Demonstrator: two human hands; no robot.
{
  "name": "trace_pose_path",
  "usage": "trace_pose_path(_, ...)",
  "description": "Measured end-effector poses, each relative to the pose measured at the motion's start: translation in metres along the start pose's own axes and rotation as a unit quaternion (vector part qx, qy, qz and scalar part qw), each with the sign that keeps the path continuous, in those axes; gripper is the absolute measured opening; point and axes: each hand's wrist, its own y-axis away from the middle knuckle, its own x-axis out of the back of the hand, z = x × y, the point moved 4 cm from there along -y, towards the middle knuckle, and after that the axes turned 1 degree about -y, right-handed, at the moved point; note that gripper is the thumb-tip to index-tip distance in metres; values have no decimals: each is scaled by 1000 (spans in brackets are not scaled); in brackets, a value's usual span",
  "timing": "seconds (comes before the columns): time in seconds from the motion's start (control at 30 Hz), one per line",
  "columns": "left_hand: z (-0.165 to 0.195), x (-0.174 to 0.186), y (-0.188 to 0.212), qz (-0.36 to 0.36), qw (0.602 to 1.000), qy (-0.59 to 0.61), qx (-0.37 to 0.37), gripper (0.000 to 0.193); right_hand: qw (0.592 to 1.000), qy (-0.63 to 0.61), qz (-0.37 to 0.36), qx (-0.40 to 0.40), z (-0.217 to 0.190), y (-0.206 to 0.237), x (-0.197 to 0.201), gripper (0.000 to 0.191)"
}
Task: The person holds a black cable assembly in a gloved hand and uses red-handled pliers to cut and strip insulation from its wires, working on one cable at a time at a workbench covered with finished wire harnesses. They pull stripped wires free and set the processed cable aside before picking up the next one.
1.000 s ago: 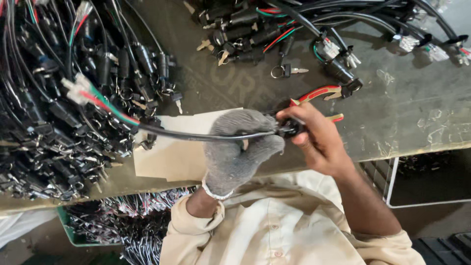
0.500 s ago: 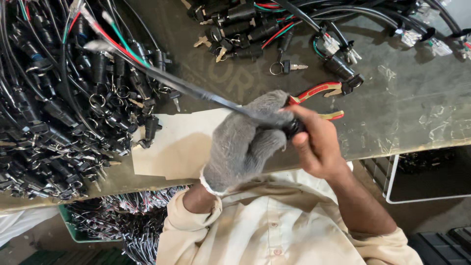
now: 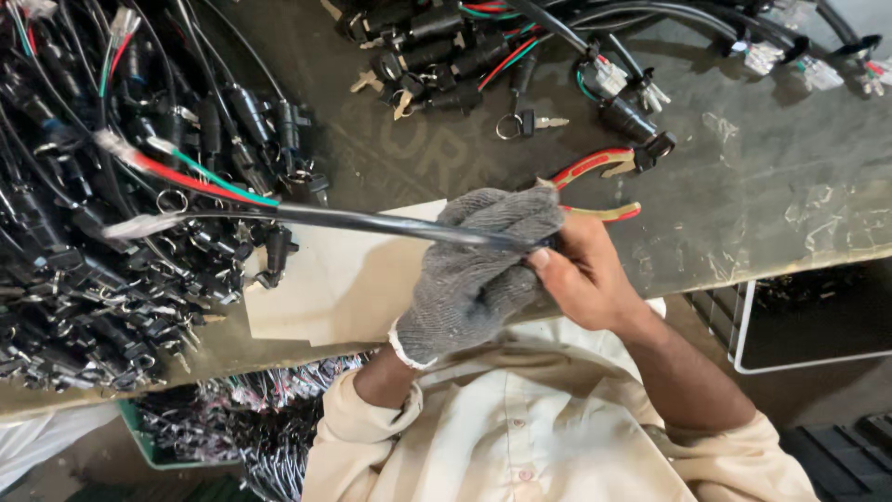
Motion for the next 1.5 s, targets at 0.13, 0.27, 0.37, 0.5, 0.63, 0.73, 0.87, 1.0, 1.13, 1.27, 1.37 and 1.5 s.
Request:
trace_pose_path(0.13,-4,6,-7,-49,994,96,17,33,985,-106,-125,-52,9,-1,0,47)
trace_pose_path(0.27,-1,9,-4,-78,982,170,-25,32,913,-250,-252,-202,41,16,-9,58)
trace_pose_path(0.37,-1,4,0,-45,981,186,16,25,907,-329,-210,-159,59,28,-9,68)
trace_pose_path(0.5,-5,-6,-1,24,964,240,112,18,965,-245,-63,-77,68,30,-13,75)
trace_pose_path(0.63,-6,-10,-5,17,974,210,78,50,979,-82,183,-44,47,9,-13,66)
trace_pose_path(0.73,-21,-11,0,54,927,328,176,52,955,240,132,114,-3,-5,-9,76)
trace_pose_path(0.87,-32,2,15,162,902,364,166,35,806,575,51,130,-28,-8,17,84)
trace_pose_path(1.0,-28,6,21,116,952,237,152,26,727,674,70,114,-15,-5,34,65)
trace_pose_path(1.13,-5,6,19,47,966,233,100,24,951,281,119,55,-10,-3,50,48)
trace_pose_path(1.27,17,0,19,-38,934,310,173,36,997,-41,-15,64,-26,-9,38,18)
trace_pose_path(1.37,31,-4,16,0,929,338,152,45,930,343,40,128,-44,-15,24,34)
trace_pose_path(1.5,32,-9,18,24,913,349,211,56,869,443,43,215,-62,-19,11,29)
